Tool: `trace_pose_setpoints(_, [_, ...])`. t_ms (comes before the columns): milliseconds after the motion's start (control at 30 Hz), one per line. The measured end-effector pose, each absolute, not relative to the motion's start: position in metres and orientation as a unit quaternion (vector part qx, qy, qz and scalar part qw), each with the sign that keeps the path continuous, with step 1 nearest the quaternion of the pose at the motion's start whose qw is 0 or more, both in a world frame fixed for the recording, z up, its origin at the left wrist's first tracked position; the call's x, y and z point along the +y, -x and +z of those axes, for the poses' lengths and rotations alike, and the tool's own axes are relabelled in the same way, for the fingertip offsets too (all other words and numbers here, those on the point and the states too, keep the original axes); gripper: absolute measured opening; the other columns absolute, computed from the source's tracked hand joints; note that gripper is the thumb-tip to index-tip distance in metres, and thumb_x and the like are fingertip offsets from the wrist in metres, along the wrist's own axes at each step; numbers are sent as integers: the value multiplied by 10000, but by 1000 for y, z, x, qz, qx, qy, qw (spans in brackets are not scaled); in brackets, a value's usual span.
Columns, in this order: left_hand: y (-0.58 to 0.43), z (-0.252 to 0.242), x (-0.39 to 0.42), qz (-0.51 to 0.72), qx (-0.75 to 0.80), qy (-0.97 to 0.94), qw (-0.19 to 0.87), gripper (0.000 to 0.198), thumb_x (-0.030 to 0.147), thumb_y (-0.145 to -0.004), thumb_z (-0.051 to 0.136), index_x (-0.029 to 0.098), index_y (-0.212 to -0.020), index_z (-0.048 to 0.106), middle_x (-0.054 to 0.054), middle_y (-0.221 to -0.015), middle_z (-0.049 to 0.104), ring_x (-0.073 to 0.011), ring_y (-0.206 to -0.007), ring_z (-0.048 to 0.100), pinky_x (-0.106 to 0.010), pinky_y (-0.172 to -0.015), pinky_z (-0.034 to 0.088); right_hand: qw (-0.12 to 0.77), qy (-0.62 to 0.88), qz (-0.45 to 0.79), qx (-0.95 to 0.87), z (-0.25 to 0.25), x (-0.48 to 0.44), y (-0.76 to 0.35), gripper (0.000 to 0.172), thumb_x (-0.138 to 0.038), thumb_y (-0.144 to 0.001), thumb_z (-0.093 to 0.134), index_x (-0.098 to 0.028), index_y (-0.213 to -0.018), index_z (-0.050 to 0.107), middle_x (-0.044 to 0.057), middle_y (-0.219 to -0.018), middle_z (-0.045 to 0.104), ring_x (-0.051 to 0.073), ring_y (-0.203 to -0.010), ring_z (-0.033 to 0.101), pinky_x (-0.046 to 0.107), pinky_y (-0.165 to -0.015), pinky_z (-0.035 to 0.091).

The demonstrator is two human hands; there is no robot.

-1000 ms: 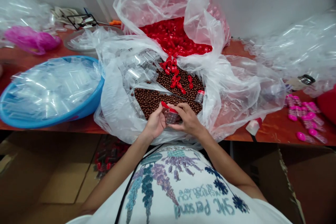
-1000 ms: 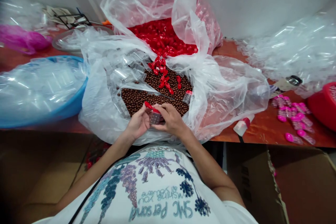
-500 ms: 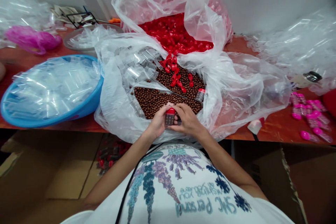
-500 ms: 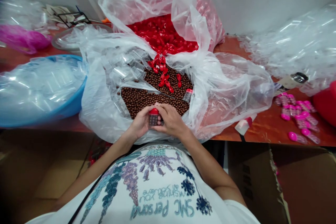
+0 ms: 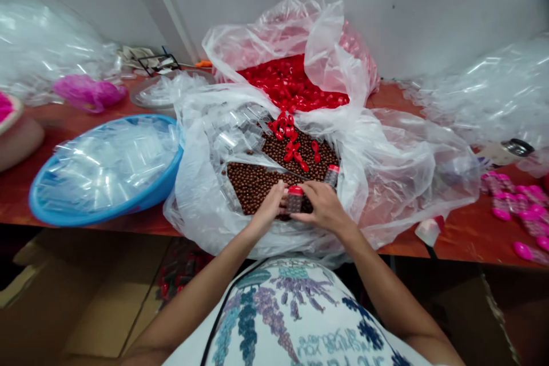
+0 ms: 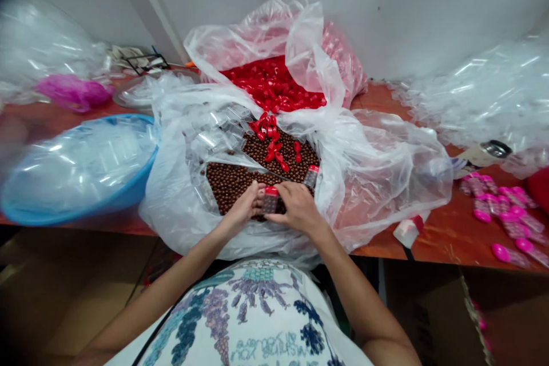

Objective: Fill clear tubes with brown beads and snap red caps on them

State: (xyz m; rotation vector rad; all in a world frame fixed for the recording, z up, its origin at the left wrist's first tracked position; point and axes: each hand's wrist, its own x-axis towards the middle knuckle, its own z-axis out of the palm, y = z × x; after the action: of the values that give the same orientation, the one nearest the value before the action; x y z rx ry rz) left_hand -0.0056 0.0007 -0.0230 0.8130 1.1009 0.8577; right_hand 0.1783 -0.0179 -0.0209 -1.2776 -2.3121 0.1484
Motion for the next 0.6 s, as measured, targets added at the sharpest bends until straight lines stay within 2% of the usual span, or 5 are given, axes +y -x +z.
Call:
trace_pose_setpoints(67, [19, -19, 31, 388, 535, -479, 578, 407, 454, -767, 585, 170, -1059, 571, -67, -884, 610, -160, -712, 592, -290, -643, 491, 234, 540, 15, -808, -15, -7, -198, 712, -551, -740, 615, -130, -1288, 441, 172, -1176, 539, 307, -1086, 497, 446, -910, 406])
trace_pose_setpoints(167, [41, -6, 81, 403, 608, -601, 326, 371, 283, -769, 581, 157, -1118, 580, -102, -1026, 570, -193, -859, 584, -348, -855, 449, 209, 637, -42, -741, -7, 7, -224, 692, -447, -769, 623, -103, -1322, 390, 204, -1166, 520, 326, -1055, 497, 451, -859, 427])
trace_pose_setpoints(267, [54, 4, 119, 363, 661, -638, 158, 462, 203, -774, 548, 149, -1232, 530, -153, -1175, 494, -252, -988, 561, -385, -927, 406, 187, 680, -75, -705, -6, 14, -235, 634, -285, -796, 585, -94, -1351, 347, 220, -1191, 490, 318, -1036, 494, 431, -832, 437])
trace_pose_setpoints(433, [64, 6, 141, 215, 658, -718, 74, 542, 82, -750, 512, 178, -1284, 498, -162, -1327, 408, -308, -1094, 520, -388, -886, 423, 166, 683, -93, -705, -16, 16, -229, 428, -116, -822, 440, -146, -1245, 494, 175, -1199, 495, 269, -1003, 502, 387, -849, 425])
trace_pose_setpoints(600, [66, 10, 127, 173, 663, -728, 25, 404, 334, -762, 630, 199, -1141, 592, -142, -1241, 472, -320, -1063, 513, -377, -833, 430, 166, 701, -113, -684, -24, 24, -228, 409, -107, -835, 400, -132, -1229, 507, 185, -1249, 474, 267, -970, 496, 392, -819, 413])
